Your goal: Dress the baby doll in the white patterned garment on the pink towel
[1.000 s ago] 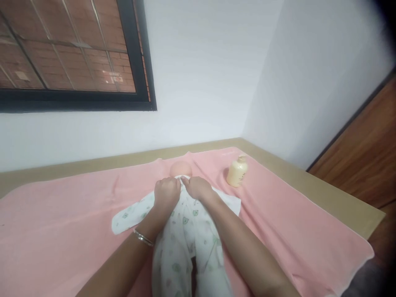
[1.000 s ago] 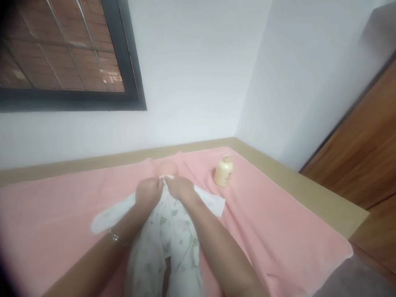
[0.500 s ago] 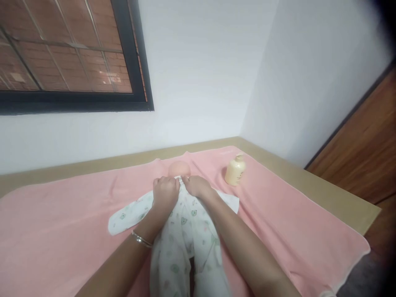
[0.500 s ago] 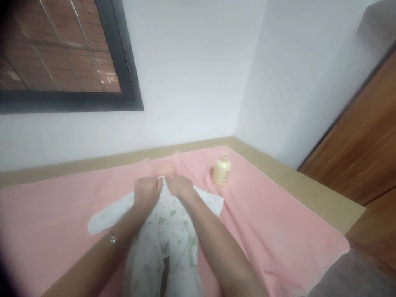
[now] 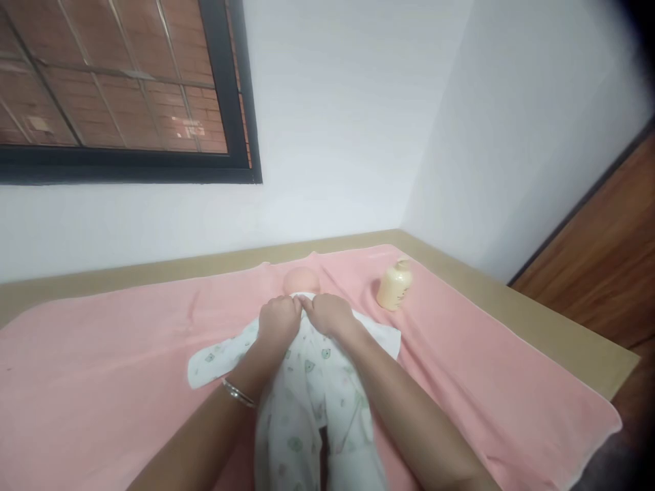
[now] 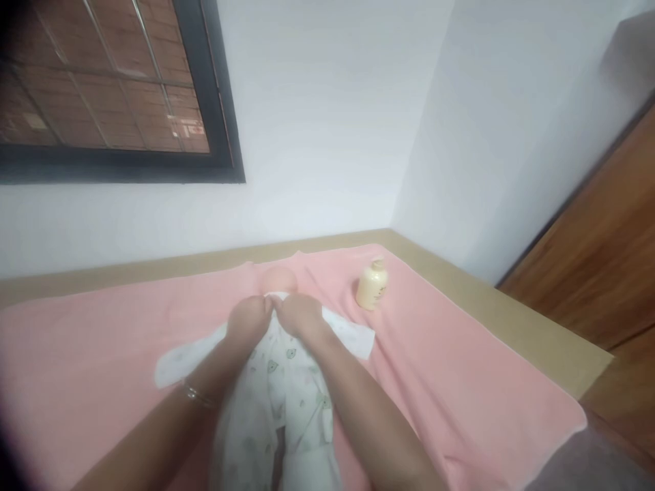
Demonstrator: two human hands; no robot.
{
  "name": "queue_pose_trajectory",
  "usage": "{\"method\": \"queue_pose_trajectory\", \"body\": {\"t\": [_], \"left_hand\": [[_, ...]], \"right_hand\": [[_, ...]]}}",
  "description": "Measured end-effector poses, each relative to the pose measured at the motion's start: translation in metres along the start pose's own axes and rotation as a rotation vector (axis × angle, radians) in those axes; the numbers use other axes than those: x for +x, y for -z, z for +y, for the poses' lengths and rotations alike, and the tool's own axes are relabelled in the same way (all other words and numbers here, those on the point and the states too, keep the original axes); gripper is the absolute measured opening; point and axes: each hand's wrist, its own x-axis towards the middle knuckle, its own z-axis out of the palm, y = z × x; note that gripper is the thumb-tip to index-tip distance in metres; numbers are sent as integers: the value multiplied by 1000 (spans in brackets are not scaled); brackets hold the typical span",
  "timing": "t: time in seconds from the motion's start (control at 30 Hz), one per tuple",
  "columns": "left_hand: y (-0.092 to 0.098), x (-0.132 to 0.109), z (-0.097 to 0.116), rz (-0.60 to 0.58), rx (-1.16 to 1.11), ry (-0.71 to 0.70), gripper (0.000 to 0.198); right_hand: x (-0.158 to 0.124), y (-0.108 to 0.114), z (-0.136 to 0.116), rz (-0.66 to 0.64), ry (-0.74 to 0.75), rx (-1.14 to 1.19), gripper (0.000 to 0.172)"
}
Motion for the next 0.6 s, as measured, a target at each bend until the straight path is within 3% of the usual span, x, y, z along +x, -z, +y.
{"method": "queue_pose_trajectory", "body": {"t": [0.13,0.33,0.53,0.6], "left_hand": [[0,-1,2,75,1,-41,46],[2,2,-8,-146,-158,99,52],[-4,-1,-2,44,-96,51,53],[-4,0,-2,53,-107,61,53]], "right_hand": [[0,-2,1,-12,-43,28,76],[-11,-6,-10,94,78,-20,57],[9,-8,7,-20,-80,42,63],[8,-6,7,-19,-84,48,63]]}}
